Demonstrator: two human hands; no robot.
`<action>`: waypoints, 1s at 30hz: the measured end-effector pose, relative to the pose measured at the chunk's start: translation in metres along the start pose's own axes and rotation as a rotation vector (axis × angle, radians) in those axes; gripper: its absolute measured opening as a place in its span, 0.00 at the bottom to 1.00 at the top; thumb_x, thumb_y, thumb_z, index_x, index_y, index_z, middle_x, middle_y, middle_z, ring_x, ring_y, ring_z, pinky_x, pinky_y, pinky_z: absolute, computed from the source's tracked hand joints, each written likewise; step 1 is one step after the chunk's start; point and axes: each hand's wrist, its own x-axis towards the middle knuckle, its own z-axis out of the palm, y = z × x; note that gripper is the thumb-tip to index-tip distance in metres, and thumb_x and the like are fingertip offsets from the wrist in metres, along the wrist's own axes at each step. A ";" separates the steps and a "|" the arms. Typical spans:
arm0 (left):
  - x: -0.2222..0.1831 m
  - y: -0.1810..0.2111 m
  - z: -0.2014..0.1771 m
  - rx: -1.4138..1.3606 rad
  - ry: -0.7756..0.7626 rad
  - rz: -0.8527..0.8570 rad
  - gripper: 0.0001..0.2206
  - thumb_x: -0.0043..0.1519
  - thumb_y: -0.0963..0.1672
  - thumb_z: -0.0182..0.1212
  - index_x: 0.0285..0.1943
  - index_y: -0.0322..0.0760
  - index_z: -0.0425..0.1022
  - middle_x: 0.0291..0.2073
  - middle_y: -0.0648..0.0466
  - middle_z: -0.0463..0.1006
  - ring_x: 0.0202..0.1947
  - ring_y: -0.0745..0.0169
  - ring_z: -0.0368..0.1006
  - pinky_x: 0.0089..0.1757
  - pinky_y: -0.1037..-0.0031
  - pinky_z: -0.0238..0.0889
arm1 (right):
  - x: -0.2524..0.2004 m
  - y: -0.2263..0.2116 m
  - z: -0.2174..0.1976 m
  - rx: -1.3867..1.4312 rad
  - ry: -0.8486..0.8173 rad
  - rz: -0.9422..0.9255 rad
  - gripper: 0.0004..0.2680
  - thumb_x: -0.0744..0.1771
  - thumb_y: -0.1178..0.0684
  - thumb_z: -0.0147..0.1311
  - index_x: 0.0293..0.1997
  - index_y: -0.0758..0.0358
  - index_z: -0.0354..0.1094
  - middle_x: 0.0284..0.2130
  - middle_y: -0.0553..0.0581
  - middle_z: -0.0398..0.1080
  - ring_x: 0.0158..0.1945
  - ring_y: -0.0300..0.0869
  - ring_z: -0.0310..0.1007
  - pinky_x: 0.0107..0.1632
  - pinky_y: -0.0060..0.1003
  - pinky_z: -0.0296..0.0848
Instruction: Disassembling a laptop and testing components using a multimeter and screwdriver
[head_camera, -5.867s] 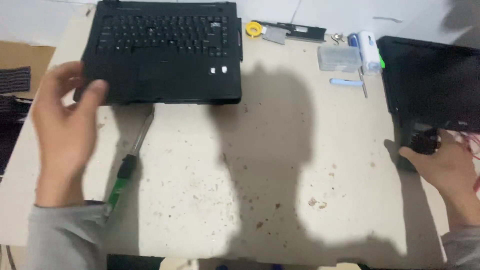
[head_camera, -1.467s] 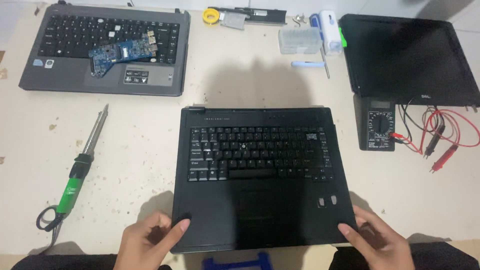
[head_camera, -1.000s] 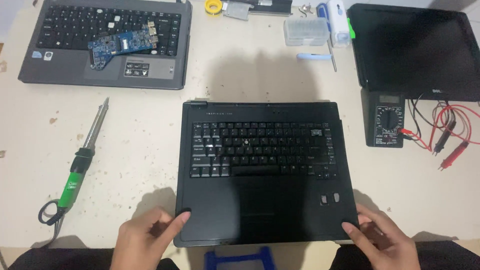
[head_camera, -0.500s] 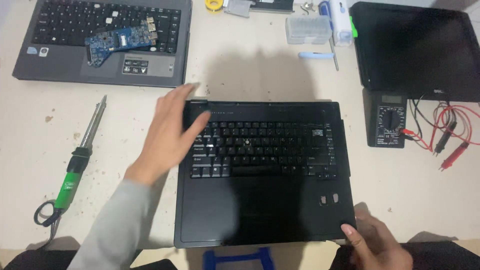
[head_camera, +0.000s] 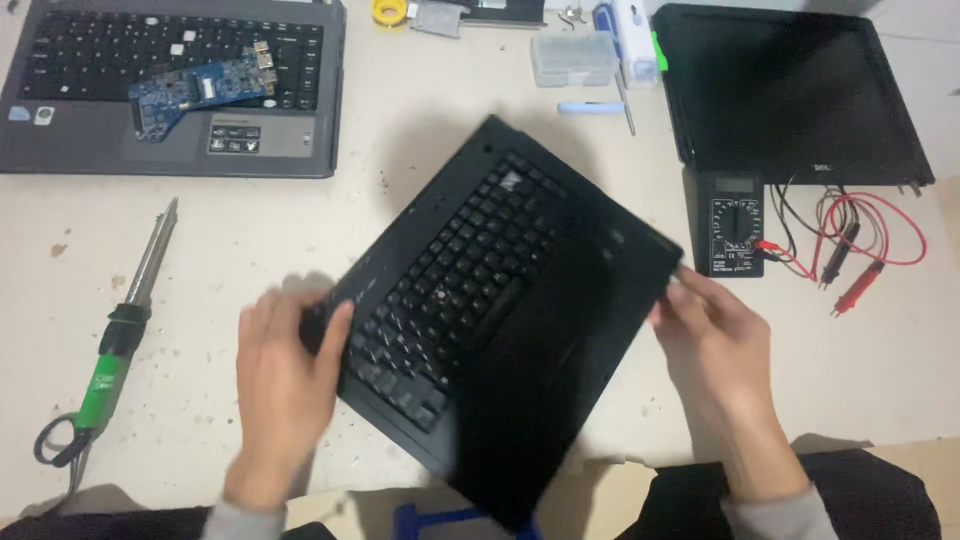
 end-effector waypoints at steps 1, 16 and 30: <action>-0.019 0.000 0.003 0.001 0.002 -0.003 0.15 0.74 0.49 0.63 0.58 0.32 0.79 0.47 0.44 0.80 0.48 0.42 0.69 0.52 0.55 0.61 | 0.011 0.004 0.006 -0.001 -0.004 0.001 0.21 0.68 0.57 0.67 0.67 0.79 0.72 0.35 0.67 0.76 0.33 0.43 0.74 0.45 0.35 0.77; -0.318 0.013 0.202 -0.315 -0.340 -0.736 0.36 0.36 0.59 0.86 0.60 0.69 0.91 0.38 0.68 0.94 0.37 0.72 0.87 0.43 0.77 0.76 | 0.127 -0.009 0.145 -0.693 -0.596 -0.559 0.12 0.68 0.59 0.63 0.57 0.57 0.83 0.51 0.52 0.84 0.53 0.32 0.81 0.62 0.29 0.75; -0.125 0.099 0.034 -0.278 -0.080 -0.469 0.35 0.69 0.54 0.62 0.82 0.32 0.64 0.78 0.35 0.65 0.82 0.38 0.57 0.72 0.49 0.54 | 0.086 -0.001 0.081 -1.070 -0.386 -0.513 0.09 0.73 0.39 0.62 0.48 0.47 0.85 0.37 0.43 0.83 0.40 0.32 0.76 0.50 0.34 0.67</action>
